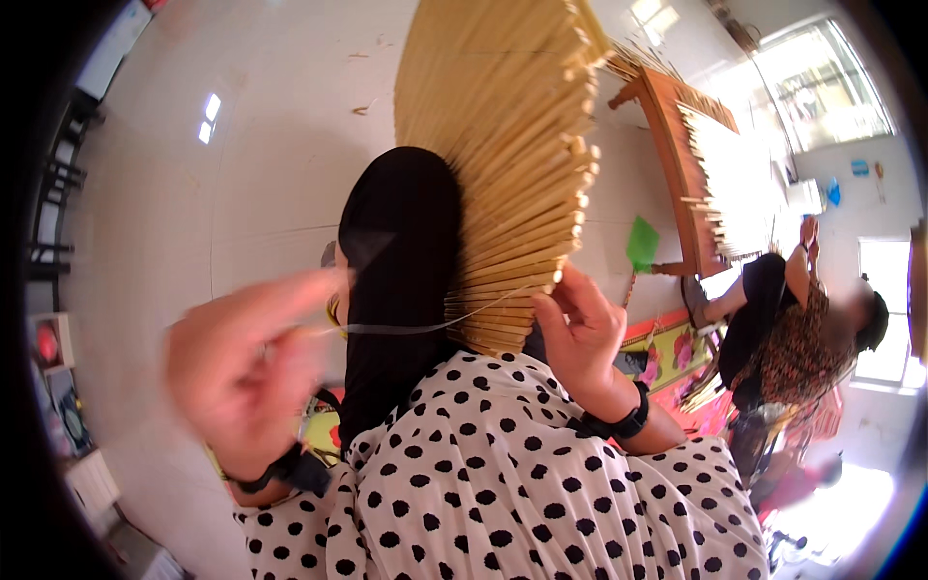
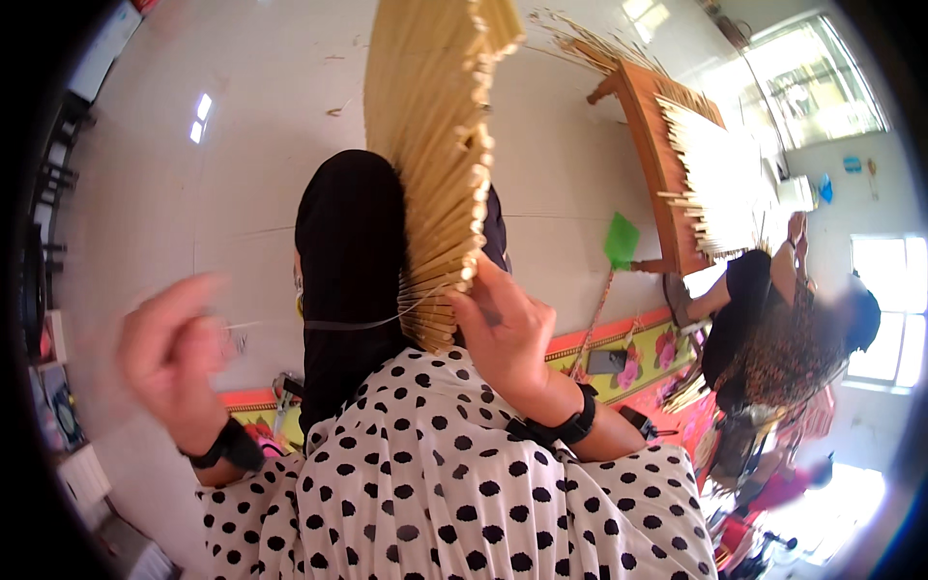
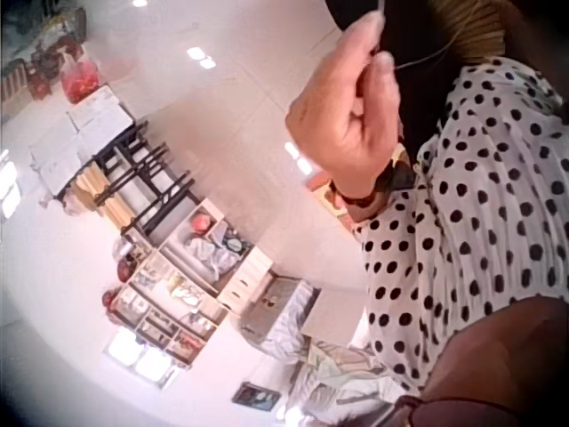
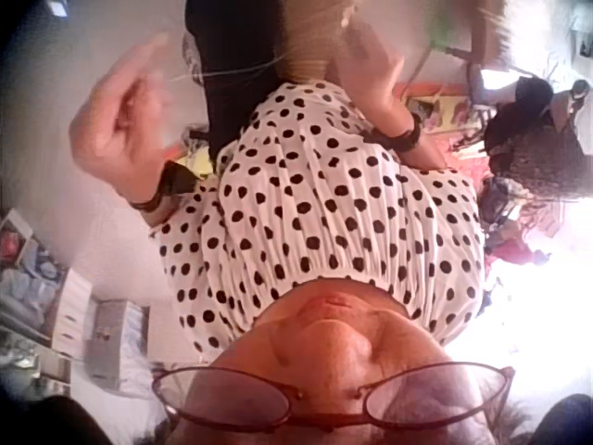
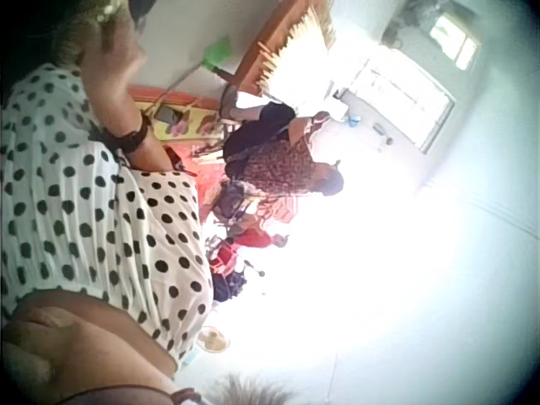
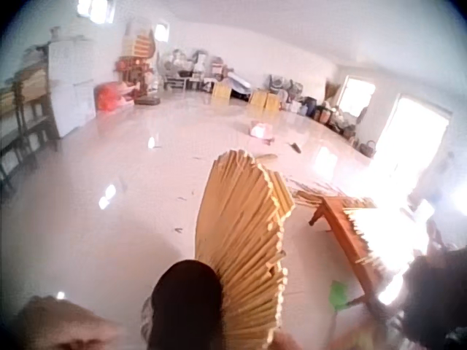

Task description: The person weaves a circular straw mat by hand, threading a cord through the edges of the straw bundles and securing the perimeter.

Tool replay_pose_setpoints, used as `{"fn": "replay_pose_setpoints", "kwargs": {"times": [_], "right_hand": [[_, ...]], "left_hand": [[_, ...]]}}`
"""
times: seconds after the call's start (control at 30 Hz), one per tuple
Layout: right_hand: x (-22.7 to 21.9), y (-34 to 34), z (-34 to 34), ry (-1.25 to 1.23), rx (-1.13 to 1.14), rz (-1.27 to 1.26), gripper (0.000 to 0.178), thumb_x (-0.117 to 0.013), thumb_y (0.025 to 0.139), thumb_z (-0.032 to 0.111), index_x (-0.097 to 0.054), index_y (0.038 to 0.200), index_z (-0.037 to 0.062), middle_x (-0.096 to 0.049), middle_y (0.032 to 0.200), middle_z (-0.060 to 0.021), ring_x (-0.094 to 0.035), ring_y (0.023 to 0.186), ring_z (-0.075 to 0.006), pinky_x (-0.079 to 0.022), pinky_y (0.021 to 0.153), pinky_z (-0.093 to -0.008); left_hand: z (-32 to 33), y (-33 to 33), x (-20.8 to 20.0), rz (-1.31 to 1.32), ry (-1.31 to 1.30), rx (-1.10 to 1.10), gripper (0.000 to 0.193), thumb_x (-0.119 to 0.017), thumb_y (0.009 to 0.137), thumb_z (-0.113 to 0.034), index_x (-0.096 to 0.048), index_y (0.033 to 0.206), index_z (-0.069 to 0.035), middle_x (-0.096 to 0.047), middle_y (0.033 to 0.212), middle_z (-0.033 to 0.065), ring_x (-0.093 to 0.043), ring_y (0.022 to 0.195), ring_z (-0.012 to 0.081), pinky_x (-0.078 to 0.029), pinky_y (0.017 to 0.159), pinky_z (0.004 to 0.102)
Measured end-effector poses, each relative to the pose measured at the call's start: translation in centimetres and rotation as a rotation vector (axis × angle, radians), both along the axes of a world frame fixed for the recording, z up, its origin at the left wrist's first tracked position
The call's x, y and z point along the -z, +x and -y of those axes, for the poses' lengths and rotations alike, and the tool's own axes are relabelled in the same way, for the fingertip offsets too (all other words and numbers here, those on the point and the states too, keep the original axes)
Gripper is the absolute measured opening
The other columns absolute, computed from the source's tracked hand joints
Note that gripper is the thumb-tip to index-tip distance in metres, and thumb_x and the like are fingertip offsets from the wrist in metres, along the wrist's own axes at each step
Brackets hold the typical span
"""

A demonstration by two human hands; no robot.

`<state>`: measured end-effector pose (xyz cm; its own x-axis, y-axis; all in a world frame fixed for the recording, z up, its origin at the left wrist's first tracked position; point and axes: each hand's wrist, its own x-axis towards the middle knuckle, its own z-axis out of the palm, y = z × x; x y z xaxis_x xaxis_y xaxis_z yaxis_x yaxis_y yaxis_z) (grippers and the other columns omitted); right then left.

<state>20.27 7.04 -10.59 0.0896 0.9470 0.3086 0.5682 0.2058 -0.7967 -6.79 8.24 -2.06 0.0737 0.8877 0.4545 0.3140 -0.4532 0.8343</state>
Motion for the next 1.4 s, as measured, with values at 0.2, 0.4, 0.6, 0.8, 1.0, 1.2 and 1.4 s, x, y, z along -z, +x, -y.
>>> {"fn": "replay_pose_setpoints", "kwargs": {"times": [0.2,0.4,0.6,0.8,1.0,1.2,1.4], "right_hand": [[0.9,0.6,-0.2,0.057,0.007,0.091,0.037,-0.074,0.074,-0.001,-0.060,0.108,-0.0039,-0.058,0.065,-0.0060,-0.052,0.054,-0.0085,-0.044,0.054,-0.0211],[0.7,0.3,-0.3,0.078,0.013,0.126,0.037,-0.074,0.074,0.000,-0.061,0.108,-0.0032,-0.056,0.064,-0.0053,-0.048,0.054,-0.0074,-0.042,0.053,-0.0207],[0.6,0.3,-0.2,0.069,0.015,0.134,0.036,-0.073,0.075,0.000,-0.061,0.109,-0.0031,-0.057,0.064,-0.0048,-0.049,0.055,-0.0067,-0.042,0.053,-0.0204],[0.6,0.4,-0.3,0.055,0.010,0.122,0.036,-0.073,0.076,-0.001,-0.061,0.109,-0.0035,-0.058,0.064,-0.0046,-0.050,0.056,-0.0059,-0.042,0.054,-0.0201],[0.5,0.4,-0.3,0.043,0.013,0.101,0.036,-0.072,0.076,-0.001,-0.061,0.110,-0.0036,-0.058,0.065,-0.0039,-0.050,0.056,-0.0056,-0.043,0.054,-0.0197],[0.6,0.5,-0.3,0.047,0.008,0.100,0.036,-0.072,0.076,-0.001,-0.061,0.110,-0.0035,-0.060,0.065,-0.0045,-0.052,0.057,-0.0055,-0.043,0.054,-0.0199],[0.4,0.2,-0.4,0.034,0.028,0.104,0.036,-0.072,0.077,0.000,-0.061,0.111,-0.0028,-0.062,0.066,-0.0048,-0.055,0.057,-0.0062,-0.044,0.054,-0.0205]], "left_hand": [[-2.1,4.3,5.1,-0.172,0.031,0.280,0.025,-0.066,0.076,0.004,-0.068,0.100,-0.004,-0.056,0.062,0.0062,-0.051,0.046,0.0195,-0.039,0.043,0.0281],[-2.3,5.1,6.0,-0.175,-0.022,0.317,0.021,-0.066,0.078,0.002,-0.068,0.098,-0.004,-0.056,0.062,0.0063,-0.053,0.050,0.0202,-0.041,0.045,0.0303],[-2.7,5.4,6.5,-0.176,-0.036,0.342,0.020,-0.065,0.079,0.001,-0.068,0.098,-0.003,-0.060,0.066,0.0077,-0.057,0.053,0.0225,-0.044,0.048,0.0310],[-2.8,5.4,6.9,-0.194,-0.057,0.336,0.017,-0.065,0.079,0.001,-0.068,0.096,-0.002,-0.064,0.071,0.0090,-0.061,0.058,0.0236,-0.048,0.051,0.0311],[-2.8,5.4,6.9,-0.205,-0.060,0.343,0.017,-0.065,0.079,0.000,-0.067,0.096,-0.001,-0.066,0.074,0.0099,-0.062,0.060,0.0235,-0.049,0.053,0.0305],[-2.7,5.3,7.4,-0.207,-0.081,0.324,0.016,-0.064,0.080,0.000,-0.067,0.096,-0.001,-0.067,0.076,0.0098,-0.064,0.062,0.0237,-0.051,0.055,0.0305],[-2.7,5.1,7.4,-0.198,-0.092,0.334,0.017,-0.064,0.079,0.001,-0.067,0.096,-0.002,-0.067,0.076,0.0097,-0.064,0.063,0.0235,-0.051,0.056,0.0305]]}}
